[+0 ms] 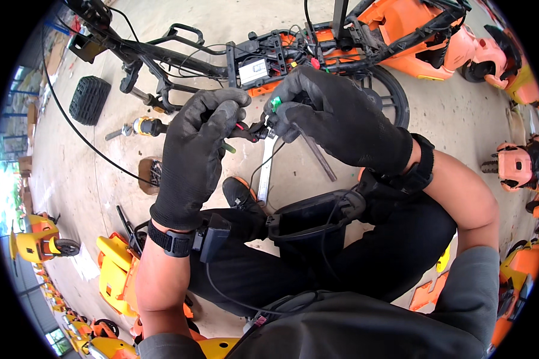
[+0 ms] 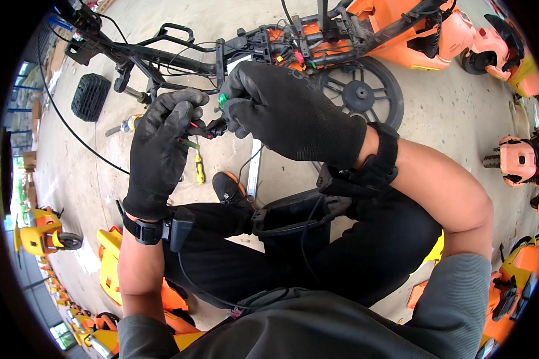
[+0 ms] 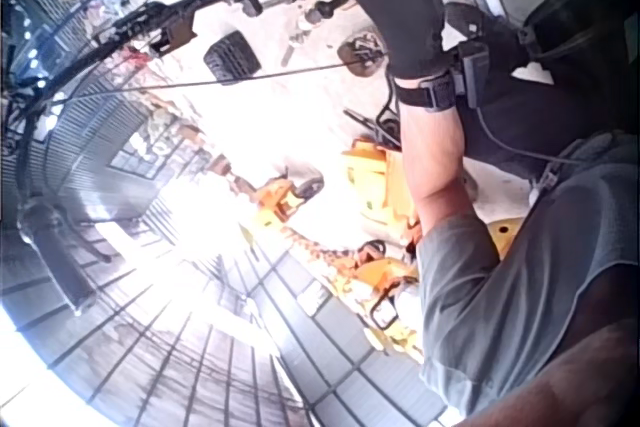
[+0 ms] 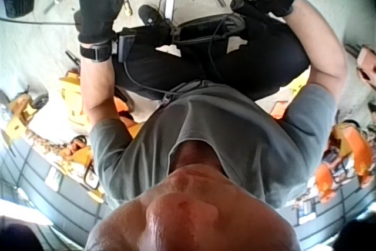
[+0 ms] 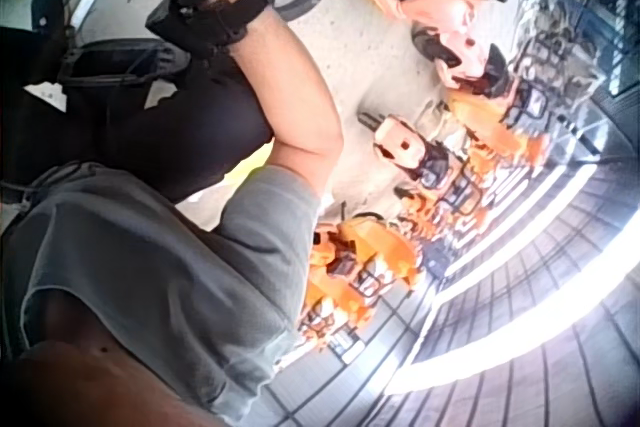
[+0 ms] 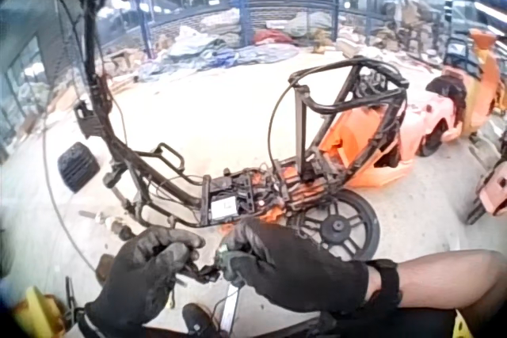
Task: The person connects electrical wires on a scooter frame and aligns a mechanical component with the mounting points on the frame by hand.
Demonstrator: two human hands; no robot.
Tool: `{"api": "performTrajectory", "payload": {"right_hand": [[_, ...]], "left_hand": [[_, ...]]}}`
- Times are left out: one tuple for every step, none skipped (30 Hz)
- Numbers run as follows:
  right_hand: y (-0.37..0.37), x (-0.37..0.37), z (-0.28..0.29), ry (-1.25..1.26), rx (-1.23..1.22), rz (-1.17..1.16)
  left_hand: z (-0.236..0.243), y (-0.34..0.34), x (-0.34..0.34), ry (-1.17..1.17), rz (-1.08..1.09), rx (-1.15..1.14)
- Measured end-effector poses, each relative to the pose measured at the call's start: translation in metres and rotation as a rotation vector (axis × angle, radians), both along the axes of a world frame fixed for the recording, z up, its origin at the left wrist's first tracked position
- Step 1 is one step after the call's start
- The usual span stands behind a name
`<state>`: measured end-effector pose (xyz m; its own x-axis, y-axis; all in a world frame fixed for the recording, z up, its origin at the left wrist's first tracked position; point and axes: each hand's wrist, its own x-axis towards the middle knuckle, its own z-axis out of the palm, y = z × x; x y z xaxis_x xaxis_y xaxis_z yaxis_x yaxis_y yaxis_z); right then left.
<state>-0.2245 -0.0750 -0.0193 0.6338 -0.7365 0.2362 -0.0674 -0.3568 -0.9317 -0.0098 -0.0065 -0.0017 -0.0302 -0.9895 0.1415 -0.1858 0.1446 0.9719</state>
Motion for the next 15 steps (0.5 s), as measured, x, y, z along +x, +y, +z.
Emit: {"api": "performTrajectory", "payload": {"right_hand": [[-0.001,0.000,0.000,-0.008,0.018,-0.013],[-0.002,-0.002,0.001,-0.021,0.053,-0.029],[-0.003,-0.002,0.004,-0.035,0.087,-0.041],[-0.004,-0.002,0.008,-0.049,0.121,-0.052],[-0.006,-0.003,0.011,-0.079,0.177,-0.038],[-0.009,-0.005,0.012,-0.106,0.237,-0.024],[-0.011,-0.007,0.014,-0.134,0.297,-0.009],[-0.011,-0.009,0.016,-0.126,0.316,0.010],[-0.010,-0.009,0.019,-0.145,0.354,0.015],[-0.008,-0.009,0.023,-0.165,0.392,0.021],[-0.006,-0.009,0.026,-0.184,0.430,0.028],[-0.005,-0.010,0.031,-0.218,0.462,0.023],[-0.003,-0.012,0.037,-0.251,0.493,0.018],[-0.002,-0.013,0.041,-0.285,0.525,0.014],[-0.003,-0.014,0.043,-0.187,0.427,-0.002]], "left_hand": [[0.002,0.000,-0.002,0.008,0.016,0.071],[0.004,-0.001,-0.004,0.017,0.032,0.142],[0.008,0.000,-0.005,0.024,0.052,0.210],[0.010,0.001,0.000,-0.184,-0.072,0.103],[0.009,0.002,-0.002,-0.187,-0.090,0.029],[0.003,0.003,-0.007,-0.187,-0.109,-0.041],[-0.004,0.003,-0.009,-0.188,-0.127,-0.112],[-0.010,0.000,-0.006,-0.234,-0.147,-0.138],[-0.008,-0.002,-0.006,-0.273,-0.150,-0.111],[-0.005,-0.003,-0.005,-0.312,-0.152,-0.083],[-0.003,-0.004,-0.004,-0.351,-0.153,-0.056],[0.001,-0.001,-0.003,-0.310,-0.127,0.073],[0.001,0.000,-0.003,-0.151,-0.117,0.104],[-0.001,0.001,-0.004,0.008,-0.108,0.134],[-0.001,0.002,-0.003,0.162,-0.095,0.165]]}}
